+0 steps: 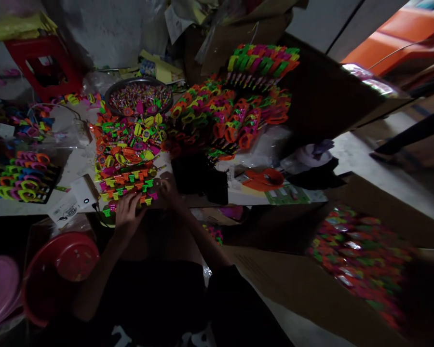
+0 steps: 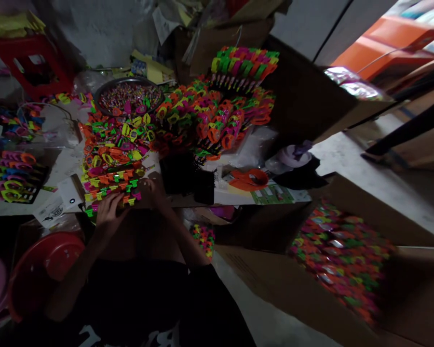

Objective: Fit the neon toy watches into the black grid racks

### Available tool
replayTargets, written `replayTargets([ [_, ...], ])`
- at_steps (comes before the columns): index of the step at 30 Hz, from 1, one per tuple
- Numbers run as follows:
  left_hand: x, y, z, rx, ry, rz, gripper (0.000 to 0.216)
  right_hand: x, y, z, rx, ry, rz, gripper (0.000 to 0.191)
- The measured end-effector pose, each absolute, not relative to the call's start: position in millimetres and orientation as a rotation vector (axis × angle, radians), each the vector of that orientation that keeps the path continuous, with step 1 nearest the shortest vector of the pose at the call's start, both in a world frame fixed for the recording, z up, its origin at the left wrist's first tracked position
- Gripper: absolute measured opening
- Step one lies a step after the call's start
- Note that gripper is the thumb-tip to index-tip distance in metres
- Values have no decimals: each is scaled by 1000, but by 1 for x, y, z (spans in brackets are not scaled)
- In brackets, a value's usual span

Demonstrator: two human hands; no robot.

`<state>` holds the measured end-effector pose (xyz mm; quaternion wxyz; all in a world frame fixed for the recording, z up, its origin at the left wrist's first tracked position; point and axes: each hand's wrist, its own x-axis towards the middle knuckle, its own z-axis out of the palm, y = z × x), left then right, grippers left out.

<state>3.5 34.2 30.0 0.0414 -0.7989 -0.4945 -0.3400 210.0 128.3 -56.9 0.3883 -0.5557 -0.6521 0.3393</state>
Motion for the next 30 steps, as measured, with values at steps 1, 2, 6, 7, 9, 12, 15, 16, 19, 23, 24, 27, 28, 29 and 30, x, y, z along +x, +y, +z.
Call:
replayTargets([
  [1,2,33,30,-2447,-1523,-1029,48,212,136,-55,-1439,-1666,788,46],
  [2,1,32,30,-2450,-1537,-1014,46,212,145,-53,-1455,-1692,719,50],
  [6,2,24,31,-2450,-1606,-983,41,206,175,-42,-1626,-1843,570,59],
  [7,1,21,31,-2447,-1615,-984,41,204,180,-40,-1688,-1858,551,59],
  [9,-3,14,32,-2434,-1630,-986,39,201,187,-36,-1764,-1857,503,57],
  [12,-13,3,33,-2389,-1650,-994,35,203,183,-33,-1754,-1862,490,49],
  [15,-19,-4,34,-2361,-1710,-1016,32,211,165,-34,-1706,-1838,592,35],
  [16,-19,-6,34,-2358,-1735,-1028,31,213,156,-34,-1689,-1781,637,31],
  [19,-14,-6,35,-2383,-1756,-1067,30,217,124,-40,-1650,-1523,776,27],
  [23,0,2,36,-2478,-1700,-1079,30,211,86,-50,-1570,-1358,999,24],
  [24,4,5,37,-2499,-1688,-1080,30,209,79,-52,-1517,-1353,1057,25],
  [27,10,11,38,-2533,-1662,-1080,30,203,72,-57,-1350,-1347,1153,23],
  [28,11,12,38,-2533,-1665,-1077,30,201,72,-57,-1314,-1337,1158,22],
  [29,11,12,39,-2528,-1675,-1073,30,200,73,-57,-1294,-1324,1158,22],
  [30,10,12,39,-2518,-1692,-1066,30,198,74,-57,-1284,-1313,1154,22],
])
